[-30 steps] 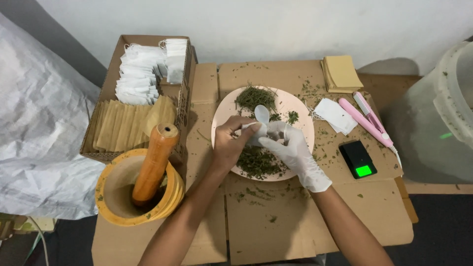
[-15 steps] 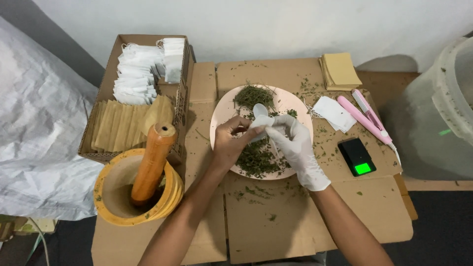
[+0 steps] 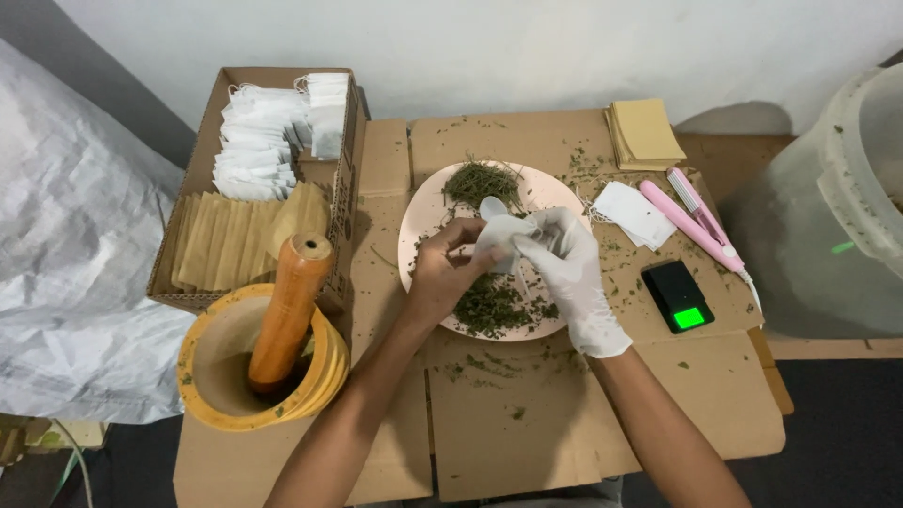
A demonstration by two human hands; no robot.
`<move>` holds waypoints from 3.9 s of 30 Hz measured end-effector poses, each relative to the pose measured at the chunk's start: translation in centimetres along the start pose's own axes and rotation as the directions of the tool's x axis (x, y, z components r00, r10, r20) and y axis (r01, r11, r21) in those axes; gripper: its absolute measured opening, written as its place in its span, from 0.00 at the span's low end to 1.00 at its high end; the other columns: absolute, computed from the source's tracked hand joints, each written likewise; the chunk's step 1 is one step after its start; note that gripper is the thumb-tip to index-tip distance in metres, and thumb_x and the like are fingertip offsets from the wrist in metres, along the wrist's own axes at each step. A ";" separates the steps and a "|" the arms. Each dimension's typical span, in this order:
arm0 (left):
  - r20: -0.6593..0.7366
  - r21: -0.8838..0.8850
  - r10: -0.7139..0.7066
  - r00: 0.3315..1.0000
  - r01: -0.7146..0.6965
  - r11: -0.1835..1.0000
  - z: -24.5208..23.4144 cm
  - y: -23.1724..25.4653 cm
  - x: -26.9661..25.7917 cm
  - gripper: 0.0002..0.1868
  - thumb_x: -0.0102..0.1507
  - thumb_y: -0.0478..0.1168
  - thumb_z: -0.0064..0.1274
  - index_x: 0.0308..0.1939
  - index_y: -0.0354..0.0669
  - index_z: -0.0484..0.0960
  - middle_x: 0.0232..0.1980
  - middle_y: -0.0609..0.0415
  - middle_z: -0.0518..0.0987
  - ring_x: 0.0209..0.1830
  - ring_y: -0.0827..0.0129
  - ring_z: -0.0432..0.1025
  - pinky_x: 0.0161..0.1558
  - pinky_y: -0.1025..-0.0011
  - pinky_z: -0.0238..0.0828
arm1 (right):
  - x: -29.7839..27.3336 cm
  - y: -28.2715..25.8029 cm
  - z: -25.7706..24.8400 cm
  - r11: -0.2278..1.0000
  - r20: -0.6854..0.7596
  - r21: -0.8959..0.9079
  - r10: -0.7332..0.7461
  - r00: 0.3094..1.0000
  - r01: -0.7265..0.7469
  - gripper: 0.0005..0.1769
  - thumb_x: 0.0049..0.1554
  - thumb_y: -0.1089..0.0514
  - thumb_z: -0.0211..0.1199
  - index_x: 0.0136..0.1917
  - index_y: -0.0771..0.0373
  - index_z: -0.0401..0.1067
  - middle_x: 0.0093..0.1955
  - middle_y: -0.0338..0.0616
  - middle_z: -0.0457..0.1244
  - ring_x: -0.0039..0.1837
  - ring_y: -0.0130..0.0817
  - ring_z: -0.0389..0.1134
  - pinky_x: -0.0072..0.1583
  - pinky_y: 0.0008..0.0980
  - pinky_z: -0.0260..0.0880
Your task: Filling small tea bags with loose tea leaves using a spoon and weighing them on a digital scale for production.
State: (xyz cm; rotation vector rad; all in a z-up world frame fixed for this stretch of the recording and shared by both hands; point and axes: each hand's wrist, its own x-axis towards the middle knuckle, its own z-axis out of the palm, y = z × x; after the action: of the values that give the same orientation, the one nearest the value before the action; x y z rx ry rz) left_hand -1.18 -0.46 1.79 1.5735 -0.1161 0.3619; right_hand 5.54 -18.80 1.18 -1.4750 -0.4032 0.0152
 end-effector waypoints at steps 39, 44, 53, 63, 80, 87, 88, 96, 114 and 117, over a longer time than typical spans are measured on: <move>0.544 0.334 -0.009 0.839 -0.206 0.920 21.8 -5.9 7.5 0.10 0.73 0.44 0.53 0.43 0.47 0.88 0.34 0.48 0.85 0.36 0.58 0.82 0.39 0.62 0.79 | -6.8 4.9 -24.3 0.972 -0.540 -0.234 -0.130 0.832 0.000 0.21 0.62 0.60 0.75 0.67 0.63 0.78 0.45 0.45 0.74 0.44 0.25 0.75 0.48 0.27 0.79; 0.548 0.430 0.026 0.836 -0.308 0.849 22.4 -7.0 7.9 0.07 0.74 0.42 0.55 0.46 0.45 0.86 0.42 0.47 0.83 0.43 0.55 0.82 0.46 0.60 0.82 | -7.5 3.6 -23.4 0.867 -0.584 -0.474 -0.179 0.791 -0.154 0.20 0.61 0.55 0.77 0.65 0.58 0.81 0.53 0.48 0.74 0.54 0.36 0.75 0.56 0.37 0.75; 0.505 0.421 -0.039 0.862 -0.206 0.883 22.5 -7.3 7.5 0.16 0.78 0.44 0.42 0.54 0.43 0.86 0.35 0.46 0.81 0.36 0.56 0.82 0.40 0.58 0.80 | -7.5 2.2 -22.9 0.864 -0.638 -0.469 -0.190 0.746 -0.181 0.16 0.67 0.55 0.71 0.66 0.58 0.79 0.60 0.47 0.71 0.60 0.39 0.74 0.57 0.37 0.78; 0.499 0.475 -0.016 0.866 -0.258 0.841 23.2 -12.0 9.0 0.16 0.77 0.46 0.43 0.51 0.47 0.87 0.35 0.48 0.83 0.35 0.57 0.84 0.40 0.61 0.81 | -7.3 2.3 -23.2 0.862 -0.657 -0.452 -0.146 0.740 -0.231 0.13 0.68 0.52 0.69 0.64 0.57 0.80 0.57 0.48 0.72 0.56 0.39 0.75 0.53 0.37 0.78; 0.492 0.526 -0.042 0.870 -0.258 0.810 23.1 -11.4 8.8 0.17 0.77 0.49 0.41 0.54 0.51 0.87 0.40 0.50 0.86 0.39 0.60 0.85 0.41 0.62 0.83 | -7.1 5.1 -24.6 0.763 -0.668 -0.566 -0.202 0.716 -0.313 0.10 0.68 0.49 0.68 0.51 0.55 0.83 0.50 0.44 0.71 0.52 0.40 0.73 0.51 0.39 0.76; 0.481 0.530 0.065 0.875 -0.348 0.773 20.0 -5.0 6.5 0.19 0.78 0.44 0.40 0.71 0.49 0.75 0.60 0.46 0.82 0.58 0.48 0.83 0.52 0.46 0.84 | -6.8 4.7 -24.4 0.581 -0.469 -0.786 -0.335 0.817 -0.213 0.13 0.63 0.46 0.78 0.47 0.57 0.84 0.56 0.47 0.69 0.58 0.52 0.70 0.59 0.48 0.74; 0.456 0.497 0.087 0.886 -0.335 0.801 19.1 -3.5 6.0 0.20 0.78 0.45 0.41 0.73 0.49 0.75 0.61 0.45 0.81 0.61 0.47 0.81 0.54 0.44 0.84 | -6.7 4.3 -24.2 0.659 -0.446 -0.740 -0.335 0.830 -0.132 0.08 0.63 0.51 0.77 0.49 0.56 0.84 0.56 0.45 0.71 0.60 0.48 0.72 0.61 0.46 0.74; 0.308 0.265 0.275 0.911 -0.360 0.894 11.4 2.1 2.6 0.26 0.80 0.49 0.42 0.79 0.41 0.72 0.67 0.34 0.79 0.70 0.38 0.75 0.59 0.37 0.78 | -5.0 3.9 -17.8 0.936 -0.387 -0.344 -0.209 0.898 0.069 0.07 0.70 0.62 0.64 0.60 0.63 0.78 0.60 0.50 0.72 0.59 0.29 0.71 0.60 0.38 0.75; -0.362 0.045 -0.076 0.929 0.099 0.994 -1.0 -2.7 2.4 0.10 0.65 0.44 0.73 0.43 0.45 0.90 0.38 0.46 0.89 0.44 0.65 0.84 0.45 0.60 0.84 | 1.9 3.1 -2.4 0.332 0.202 -0.932 0.138 0.970 0.147 0.27 0.52 0.29 0.73 0.45 0.53 0.82 0.51 0.42 0.73 0.57 0.49 0.76 0.61 0.47 0.77; -0.335 -0.018 -0.058 0.940 0.055 0.998 -1.5 -3.8 2.8 0.13 0.66 0.44 0.72 0.37 0.41 0.84 0.36 0.43 0.86 0.45 0.58 0.85 0.46 0.55 0.85 | 2.4 6.9 -2.4 0.183 0.306 -0.929 -0.115 0.945 0.323 0.19 0.54 0.35 0.73 0.39 0.47 0.74 0.39 0.34 0.64 0.50 0.40 0.73 0.54 0.44 0.75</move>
State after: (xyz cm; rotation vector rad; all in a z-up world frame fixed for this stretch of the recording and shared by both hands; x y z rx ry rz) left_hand 2.35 1.62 -1.06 1.4814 0.1914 0.5787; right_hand 10.00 -19.72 -5.00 -2.7251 -0.8748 -0.4556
